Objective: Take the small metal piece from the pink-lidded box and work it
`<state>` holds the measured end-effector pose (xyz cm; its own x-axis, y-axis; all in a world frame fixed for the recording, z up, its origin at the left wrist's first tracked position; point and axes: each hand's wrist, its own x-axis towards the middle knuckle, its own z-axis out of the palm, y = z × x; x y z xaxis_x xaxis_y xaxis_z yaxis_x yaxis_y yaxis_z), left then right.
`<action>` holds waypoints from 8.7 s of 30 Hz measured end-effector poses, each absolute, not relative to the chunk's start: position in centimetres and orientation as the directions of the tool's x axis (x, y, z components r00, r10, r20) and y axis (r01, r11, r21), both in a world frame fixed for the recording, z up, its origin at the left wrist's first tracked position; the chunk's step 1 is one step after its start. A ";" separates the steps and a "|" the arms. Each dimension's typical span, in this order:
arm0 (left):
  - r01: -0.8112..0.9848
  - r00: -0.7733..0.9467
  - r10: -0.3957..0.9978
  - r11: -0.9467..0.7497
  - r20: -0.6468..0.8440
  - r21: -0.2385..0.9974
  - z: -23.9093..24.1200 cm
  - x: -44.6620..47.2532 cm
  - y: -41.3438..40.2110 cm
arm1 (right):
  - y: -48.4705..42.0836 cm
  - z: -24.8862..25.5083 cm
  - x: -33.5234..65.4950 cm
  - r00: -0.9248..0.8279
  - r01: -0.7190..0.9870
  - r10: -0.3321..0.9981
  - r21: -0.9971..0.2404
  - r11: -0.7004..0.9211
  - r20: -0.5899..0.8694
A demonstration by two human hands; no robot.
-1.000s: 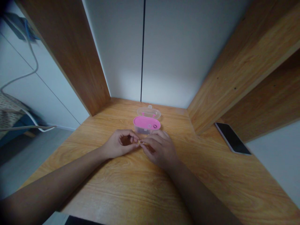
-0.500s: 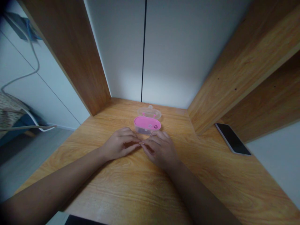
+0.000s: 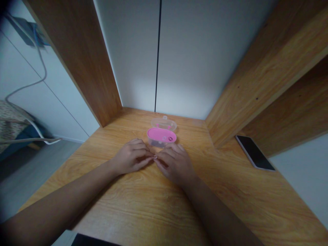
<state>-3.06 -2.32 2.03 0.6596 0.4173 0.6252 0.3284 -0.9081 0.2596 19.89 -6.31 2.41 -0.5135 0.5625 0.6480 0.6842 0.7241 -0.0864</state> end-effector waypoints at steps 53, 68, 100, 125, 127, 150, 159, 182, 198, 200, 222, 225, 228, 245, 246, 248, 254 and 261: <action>0.555 0.668 0.663 -0.746 0.337 0.368 1.4 -4.7 0.7 | -5.3 2.2 21.1 -0.066 0.741 0.598 -0.362 0.566 0.799; 0.507 0.674 0.670 -0.726 0.311 0.465 0.7 -4.4 0.7 | -5.4 2.4 21.1 -0.108 0.739 0.592 -0.333 0.586 0.799; 0.095 0.590 0.663 -0.624 0.461 0.776 2.8 -1.9 -2.9 | -6.1 2.8 20.1 -0.423 0.500 0.465 -0.227 0.835 0.778; 0.033 0.515 0.845 -0.187 0.144 0.982 1.3 -1.7 -2.6 | -6.0 2.3 20.3 -0.387 0.486 0.482 -0.271 0.831 0.786; 0.020 0.504 0.851 -0.186 0.150 0.982 1.3 -1.7 -2.5 | -6.0 2.4 20.3 -0.388 0.485 0.481 -0.270 0.832 0.786; -0.016 0.572 0.817 -0.083 0.077 0.996 1.6 -1.6 -2.5 | -6.1 2.5 20.0 -0.410 0.520 0.473 -0.227 0.824 0.780; 0.002 0.561 0.824 -0.094 0.077 0.996 1.8 -1.6 -2.6 | -6.2 2.8 19.9 -0.417 0.551 0.475 -0.200 0.810 0.775; -0.159 0.431 0.902 0.062 0.012 0.985 1.7 -1.9 -1.8 | -6.3 2.3 20.5 -0.117 0.627 0.606 -0.415 0.660 0.787; -0.004 0.563 0.819 -0.132 0.111 0.991 1.4 -1.8 -2.1 | -5.8 2.1 20.1 -0.373 0.471 0.507 -0.312 0.825 0.777; 0.010 0.562 0.819 -0.142 0.112 0.990 1.4 -1.8 -2.1 | -5.8 2.1 20.1 -0.396 0.470 0.498 -0.296 0.832 0.771; 0.128 0.500 0.847 -0.278 0.181 0.952 1.5 -2.2 -2.1 | -5.7 2.8 20.9 -0.434 0.570 0.565 -0.272 0.775 0.702; 0.184 0.415 0.878 -0.337 0.237 0.924 1.4 -2.7 -1.8 | -5.1 3.7 21.7 -0.331 0.629 0.599 -0.303 0.716 0.729; 0.232 0.356 0.885 -0.396 0.301 0.889 1.0 -3.0 -1.1 | -3.8 4.5 21.9 -0.248 0.705 0.655 -0.330 0.628 0.714; 0.344 0.231 0.891 -0.451 0.392 0.823 0.6 -3.8 0.3 | -1.5 6.0 21.7 -0.116 0.871 0.800 -0.328 0.367 0.588; 0.347 0.231 0.893 -0.447 0.386 0.825 0.5 -3.8 0.4 | -2.5 5.6 22.3 -0.100 0.874 0.786 -0.324 0.363 0.611; 0.352 0.224 0.899 -0.435 0.377 0.829 0.3 -3.7 0.6 | -4.9 4.3 23.7 -0.084 0.881 0.779 -0.319 0.349 0.622; 0.376 0.194 0.912 -0.408 0.361 0.832 -0.7 -3.5 1.6 | -13.4 -1.0 28.1 0.089 0.856 0.931 -0.504 0.111 0.355; 0.484 0.235 0.926 -0.375 0.296 0.791 -1.8 -3.4 2.1 | -17.8 -1.5 29.3 0.194 0.825 0.920 -0.564 0.036 0.342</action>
<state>-3.39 2.13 -1.79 0.2348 0.9260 0.2956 0.4838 -0.3751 0.7907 29.28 -17.82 -1.52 0.1941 0.9195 0.3418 0.8248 0.0356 -0.5643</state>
